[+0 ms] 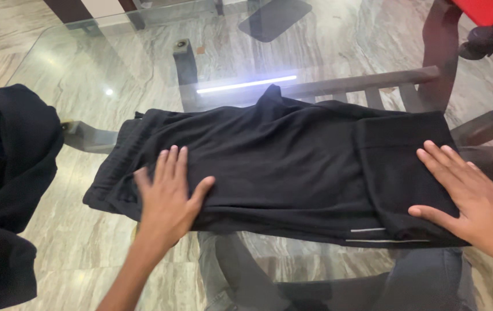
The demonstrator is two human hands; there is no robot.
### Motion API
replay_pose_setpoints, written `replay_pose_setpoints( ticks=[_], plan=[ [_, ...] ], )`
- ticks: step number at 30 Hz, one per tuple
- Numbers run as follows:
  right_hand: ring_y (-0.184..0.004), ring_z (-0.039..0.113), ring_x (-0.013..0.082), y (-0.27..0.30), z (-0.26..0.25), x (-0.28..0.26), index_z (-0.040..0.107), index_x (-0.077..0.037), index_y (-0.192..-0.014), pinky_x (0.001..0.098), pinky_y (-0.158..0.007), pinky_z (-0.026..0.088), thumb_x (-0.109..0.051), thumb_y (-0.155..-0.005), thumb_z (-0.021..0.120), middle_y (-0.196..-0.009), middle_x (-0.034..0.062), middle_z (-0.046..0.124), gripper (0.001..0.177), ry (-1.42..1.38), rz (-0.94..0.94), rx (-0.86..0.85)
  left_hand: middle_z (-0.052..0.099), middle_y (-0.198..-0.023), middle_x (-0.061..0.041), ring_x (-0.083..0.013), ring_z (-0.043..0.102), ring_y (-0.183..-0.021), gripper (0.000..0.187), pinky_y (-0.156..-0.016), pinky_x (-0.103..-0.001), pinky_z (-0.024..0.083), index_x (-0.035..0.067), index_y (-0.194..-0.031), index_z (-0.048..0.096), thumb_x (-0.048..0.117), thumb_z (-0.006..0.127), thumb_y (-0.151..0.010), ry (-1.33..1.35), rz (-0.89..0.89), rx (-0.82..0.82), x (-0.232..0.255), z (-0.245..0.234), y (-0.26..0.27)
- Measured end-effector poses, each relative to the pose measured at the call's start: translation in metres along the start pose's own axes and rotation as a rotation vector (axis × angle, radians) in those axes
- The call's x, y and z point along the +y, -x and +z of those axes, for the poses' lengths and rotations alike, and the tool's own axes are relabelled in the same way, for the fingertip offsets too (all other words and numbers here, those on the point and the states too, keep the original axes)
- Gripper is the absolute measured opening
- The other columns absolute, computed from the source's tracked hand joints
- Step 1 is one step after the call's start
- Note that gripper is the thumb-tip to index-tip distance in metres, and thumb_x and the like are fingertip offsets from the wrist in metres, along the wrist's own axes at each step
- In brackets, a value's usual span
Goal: The person folds a pair of black pants by hand on a glass table and then places them inside an open red suitcase containing other garments.
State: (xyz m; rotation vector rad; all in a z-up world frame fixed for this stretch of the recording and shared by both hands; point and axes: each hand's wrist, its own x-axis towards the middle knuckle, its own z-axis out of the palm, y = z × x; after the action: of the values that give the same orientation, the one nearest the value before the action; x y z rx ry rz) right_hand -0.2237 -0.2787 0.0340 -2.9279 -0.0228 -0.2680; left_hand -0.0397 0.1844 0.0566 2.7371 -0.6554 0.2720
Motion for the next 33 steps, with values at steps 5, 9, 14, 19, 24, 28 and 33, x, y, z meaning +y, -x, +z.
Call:
replay_pose_setpoints(
  ticks=[5,9,14,19,24,28,33],
  plan=[
    [-0.157,0.021,0.0316,0.004,0.014,0.017,0.031,-0.011,-0.163,0.0488,-0.118,0.024,-0.071,-0.078,0.059,-0.171,0.0124,0.027,0.108,0.076,-0.060,0.046,0.031,-0.160,-0.025,-0.0428,0.031,-0.144,0.091,-0.108,-0.068,0.027,0.008,-0.158,0.032,0.069,0.044,-0.092,-0.182,-0.171,-0.096,-0.008,-0.015,0.029],
    [-0.156,0.023,0.0334,0.005,0.014,0.029,0.033,-0.010,-0.162,0.0501,-0.119,0.025,-0.069,-0.075,0.065,-0.170,0.0155,0.029,0.110,0.094,-0.067,0.019,0.048,-0.145,-0.028,-0.0419,0.056,-0.122,0.100,-0.083,-0.054,0.052,0.006,-0.155,0.043,0.078,0.046,-0.085,-0.410,-0.225,-0.154,0.027,-0.032,0.049],
    [-0.155,0.028,0.0349,0.016,0.018,0.058,0.039,-0.011,-0.159,0.0531,-0.119,0.027,-0.061,-0.065,0.075,-0.168,0.0156,0.035,0.112,0.068,-0.019,0.020,0.078,-0.111,-0.012,-0.0293,0.075,-0.101,0.076,-0.079,-0.038,0.057,0.018,-0.145,0.057,0.076,0.041,-0.098,-0.490,-0.582,-0.570,0.064,-0.082,0.056],
    [-0.158,0.028,0.0358,0.026,0.006,0.066,0.043,-0.010,-0.155,0.0511,-0.123,0.026,-0.042,-0.068,0.079,-0.166,0.0169,0.037,0.099,-0.093,-0.071,0.055,0.071,-0.122,-0.016,-0.0307,0.067,-0.112,0.073,-0.102,-0.047,0.048,0.009,-0.143,0.057,0.064,0.047,-0.095,-0.324,-0.386,-0.171,0.035,-0.084,0.054],
    [-0.158,0.031,0.0343,0.004,-0.013,0.025,0.043,-0.009,-0.153,0.0492,-0.126,0.027,-0.025,-0.079,0.074,-0.164,0.0166,0.039,0.082,-0.158,-0.051,0.205,0.035,-0.156,-0.030,-0.0439,0.029,-0.146,0.089,-0.110,-0.069,0.013,0.003,-0.153,0.039,0.061,0.057,-0.088,-0.178,-0.067,-0.115,0.011,-0.021,0.052],
    [-0.156,0.033,0.0355,0.003,-0.007,-0.010,0.046,-0.012,-0.153,0.0495,-0.123,0.029,-0.033,-0.081,0.067,-0.166,0.0156,0.041,0.078,-0.075,-0.070,0.125,0.025,-0.160,-0.028,-0.0418,0.019,-0.150,0.094,-0.116,-0.066,0.007,0.002,-0.154,0.031,0.061,0.059,-0.087,-0.068,-0.039,-0.058,0.010,-0.006,0.057],
    [-0.153,0.034,0.0350,0.035,0.003,-0.008,0.045,-0.014,-0.154,0.0522,-0.124,0.022,-0.046,-0.085,0.061,-0.164,0.0135,0.042,0.078,0.135,-0.037,0.166,0.026,-0.161,-0.025,-0.0409,0.019,-0.149,0.097,-0.115,-0.065,0.005,0.006,-0.154,0.033,0.063,0.063,-0.081,-0.010,0.028,-0.050,0.010,-0.016,0.068]
  ],
)
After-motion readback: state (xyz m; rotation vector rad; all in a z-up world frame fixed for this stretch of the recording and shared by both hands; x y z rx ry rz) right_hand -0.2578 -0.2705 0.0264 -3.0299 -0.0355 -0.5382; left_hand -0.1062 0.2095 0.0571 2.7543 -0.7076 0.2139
